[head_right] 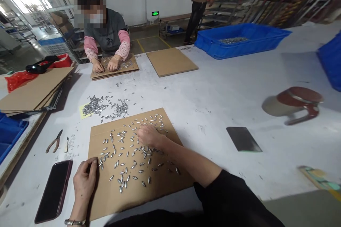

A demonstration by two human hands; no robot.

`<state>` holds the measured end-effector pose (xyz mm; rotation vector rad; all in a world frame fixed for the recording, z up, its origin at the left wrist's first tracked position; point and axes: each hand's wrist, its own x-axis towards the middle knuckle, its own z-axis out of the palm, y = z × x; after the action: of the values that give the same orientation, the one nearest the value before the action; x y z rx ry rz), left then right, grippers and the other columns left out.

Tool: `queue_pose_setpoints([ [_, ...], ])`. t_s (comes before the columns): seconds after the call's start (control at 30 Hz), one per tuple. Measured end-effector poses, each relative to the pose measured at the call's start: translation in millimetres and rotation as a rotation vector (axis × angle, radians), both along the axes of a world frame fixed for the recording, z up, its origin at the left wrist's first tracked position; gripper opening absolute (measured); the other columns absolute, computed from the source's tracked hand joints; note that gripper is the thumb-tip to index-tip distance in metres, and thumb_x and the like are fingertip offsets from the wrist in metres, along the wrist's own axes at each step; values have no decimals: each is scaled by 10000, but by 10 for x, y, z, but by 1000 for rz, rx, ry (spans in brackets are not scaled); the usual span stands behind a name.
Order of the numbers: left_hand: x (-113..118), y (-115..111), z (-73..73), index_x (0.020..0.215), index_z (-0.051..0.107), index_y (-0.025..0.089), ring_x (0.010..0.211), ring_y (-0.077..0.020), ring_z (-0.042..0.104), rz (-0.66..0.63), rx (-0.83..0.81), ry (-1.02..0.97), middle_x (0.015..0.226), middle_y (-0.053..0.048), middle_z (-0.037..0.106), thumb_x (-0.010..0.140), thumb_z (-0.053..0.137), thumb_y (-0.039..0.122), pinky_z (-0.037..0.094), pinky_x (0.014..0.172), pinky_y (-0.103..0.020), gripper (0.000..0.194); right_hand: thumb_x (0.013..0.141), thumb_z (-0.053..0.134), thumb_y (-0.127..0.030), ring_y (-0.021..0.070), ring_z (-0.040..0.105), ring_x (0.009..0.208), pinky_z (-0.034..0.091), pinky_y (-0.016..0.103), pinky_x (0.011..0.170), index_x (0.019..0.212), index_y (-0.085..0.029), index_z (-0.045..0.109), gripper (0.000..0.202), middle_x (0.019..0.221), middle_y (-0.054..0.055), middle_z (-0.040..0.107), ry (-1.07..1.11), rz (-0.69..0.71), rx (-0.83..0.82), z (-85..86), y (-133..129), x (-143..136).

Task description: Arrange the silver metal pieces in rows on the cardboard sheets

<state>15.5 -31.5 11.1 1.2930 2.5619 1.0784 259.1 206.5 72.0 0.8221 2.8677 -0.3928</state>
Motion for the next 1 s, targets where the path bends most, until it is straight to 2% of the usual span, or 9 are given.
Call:
queue_pose_setpoints([
  [0.17, 21, 9, 21, 918, 732, 249, 898, -243, 717, -19, 20, 22, 926, -46, 770, 912, 553, 463, 566, 861, -376, 279, 984, 484, -190, 200, 615, 908, 383, 291, 746, 986, -150, 675, 195, 1043, 102, 703, 49, -33, 9, -9, 39, -69],
  [0.3, 35, 3, 34, 927, 730, 242, 907, -240, 717, -33, 24, 20, 936, -53, 767, 921, 549, 458, 564, 876, -376, 282, 1005, 446, -193, 216, 629, 937, 412, 302, 772, 1065, -133, 663, 232, 1081, 135, 696, 101, -33, 73, -34, 17, -253],
  [0.53, 41, 2, 24, 915, 726, 243, 914, -238, 714, -28, 38, -10, 938, -51, 763, 921, 550, 467, 560, 896, -381, 285, 918, 454, -25, 267, 651, 1013, 464, 336, 826, 1111, -122, 675, 309, 1079, 184, 703, 38, 20, 154, -87, -68, -526],
  [0.67, 28, -5, 9, 929, 726, 247, 930, -240, 709, -28, 37, -32, 953, -50, 762, 919, 561, 473, 552, 909, -384, 280, 993, 429, -122, 244, 648, 960, 468, 332, 802, 1097, -152, 697, 289, 1067, 149, 708, 64, 40, 101, -59, 11, -437],
  [0.8, 26, -11, -4, 935, 726, 246, 939, -244, 707, -28, 35, -45, 958, -51, 761, 916, 562, 481, 547, 917, -388, 287, 1042, 419, -233, 229, 643, 933, 446, 312, 785, 1020, -167, 698, 288, 1038, 128, 714, 73, -79, 77, 9, 111, -250],
  [0.87, 28, -10, -9, 936, 727, 244, 941, -244, 707, -23, 33, -50, 957, -51, 760, 915, 560, 482, 545, 923, -389, 292, 1039, 432, -237, 227, 650, 934, 434, 303, 773, 1007, -167, 693, 272, 1027, 122, 719, 51, -105, 72, 17, 109, -196],
  [1.0, 32, -7, -7, 931, 730, 237, 944, -243, 706, -14, 27, -51, 958, -54, 760, 913, 554, 484, 543, 922, -384, 303, 1012, 477, -221, 235, 657, 979, 430, 294, 781, 994, -146, 694, 231, 1070, 136, 723, 14, -60, 46, -26, 33, -204],
])
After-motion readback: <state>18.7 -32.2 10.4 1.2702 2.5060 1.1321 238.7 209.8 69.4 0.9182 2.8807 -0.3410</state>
